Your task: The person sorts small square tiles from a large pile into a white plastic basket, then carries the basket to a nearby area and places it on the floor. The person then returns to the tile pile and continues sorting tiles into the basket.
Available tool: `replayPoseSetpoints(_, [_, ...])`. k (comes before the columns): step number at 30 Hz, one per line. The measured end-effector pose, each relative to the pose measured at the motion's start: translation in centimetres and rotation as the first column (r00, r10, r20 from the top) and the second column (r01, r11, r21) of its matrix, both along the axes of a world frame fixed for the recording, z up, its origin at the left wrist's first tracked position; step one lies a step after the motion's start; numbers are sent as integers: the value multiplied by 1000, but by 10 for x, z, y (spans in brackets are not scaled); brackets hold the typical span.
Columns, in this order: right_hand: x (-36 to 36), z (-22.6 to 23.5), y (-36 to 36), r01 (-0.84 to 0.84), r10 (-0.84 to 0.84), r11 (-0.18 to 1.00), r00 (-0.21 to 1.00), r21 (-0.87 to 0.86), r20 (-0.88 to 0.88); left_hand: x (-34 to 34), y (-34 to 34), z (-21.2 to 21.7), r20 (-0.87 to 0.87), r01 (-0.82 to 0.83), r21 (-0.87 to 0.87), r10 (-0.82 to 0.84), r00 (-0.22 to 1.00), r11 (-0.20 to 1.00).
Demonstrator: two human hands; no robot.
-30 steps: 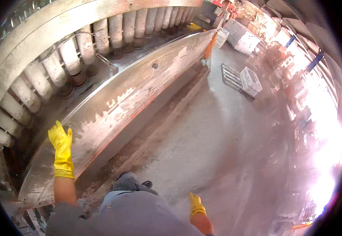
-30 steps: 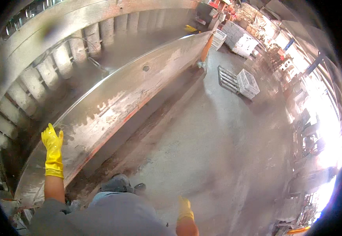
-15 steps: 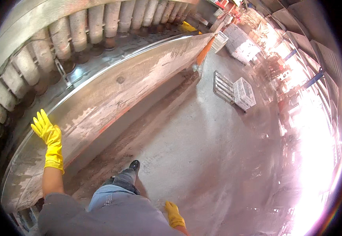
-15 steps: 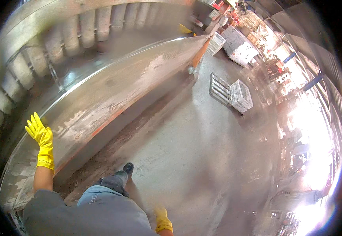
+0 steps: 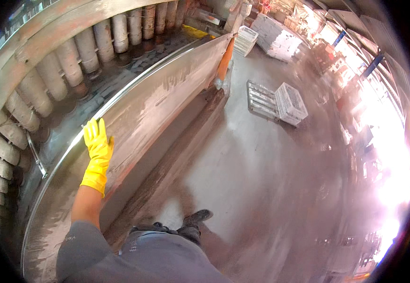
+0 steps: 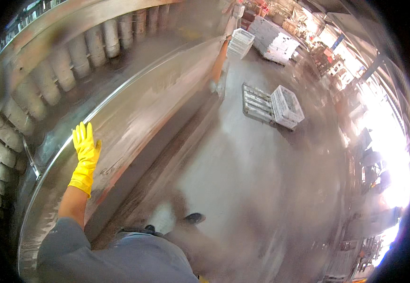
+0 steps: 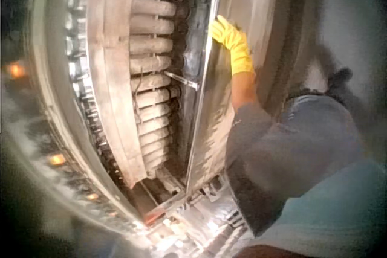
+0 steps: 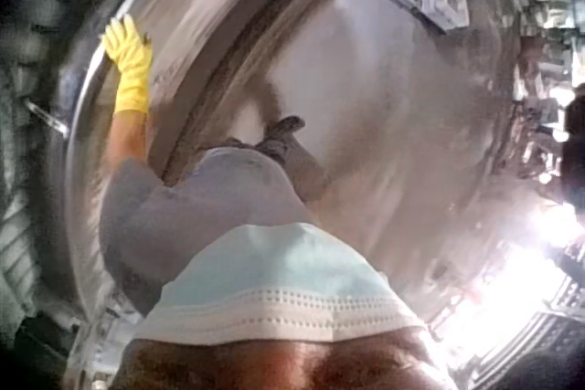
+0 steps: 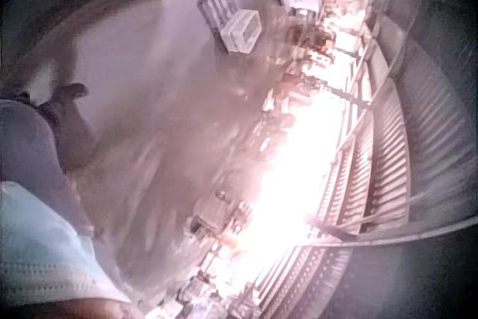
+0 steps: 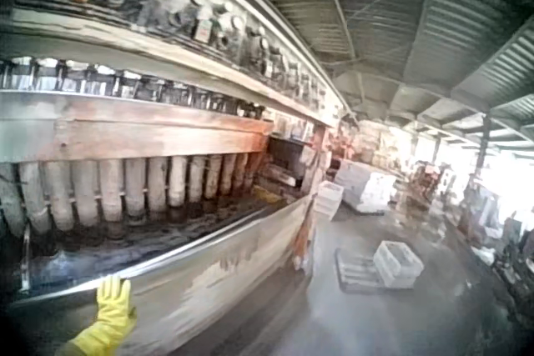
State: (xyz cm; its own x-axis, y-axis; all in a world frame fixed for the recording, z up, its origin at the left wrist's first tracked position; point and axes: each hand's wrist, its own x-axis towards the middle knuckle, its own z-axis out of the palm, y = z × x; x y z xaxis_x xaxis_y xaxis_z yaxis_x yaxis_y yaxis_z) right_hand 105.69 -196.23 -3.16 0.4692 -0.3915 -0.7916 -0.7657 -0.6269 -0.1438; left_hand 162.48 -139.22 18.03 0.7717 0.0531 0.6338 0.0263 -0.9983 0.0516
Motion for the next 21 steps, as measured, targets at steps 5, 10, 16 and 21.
replayPoseSetpoints(5, [124,-18,-79,-40,40,998,999,58,9,87,-76,-1,-4,-114,-19,113,994,993])
replayPoseSetpoints(10, [247,-22,-190,-142,145,987,989,81,-35,120,-75,3,-35,-443,47,445,895,895])
replayPoseSetpoints(16, [449,-2,-352,-558,513,814,821,-161,-252,191,-88,2,-185,-607,121,619,763,785])
replayPoseSetpoints(21, [691,80,-376,219,-216,974,800,62,559,231,-103,-1,45,-652,288,670,741,701])
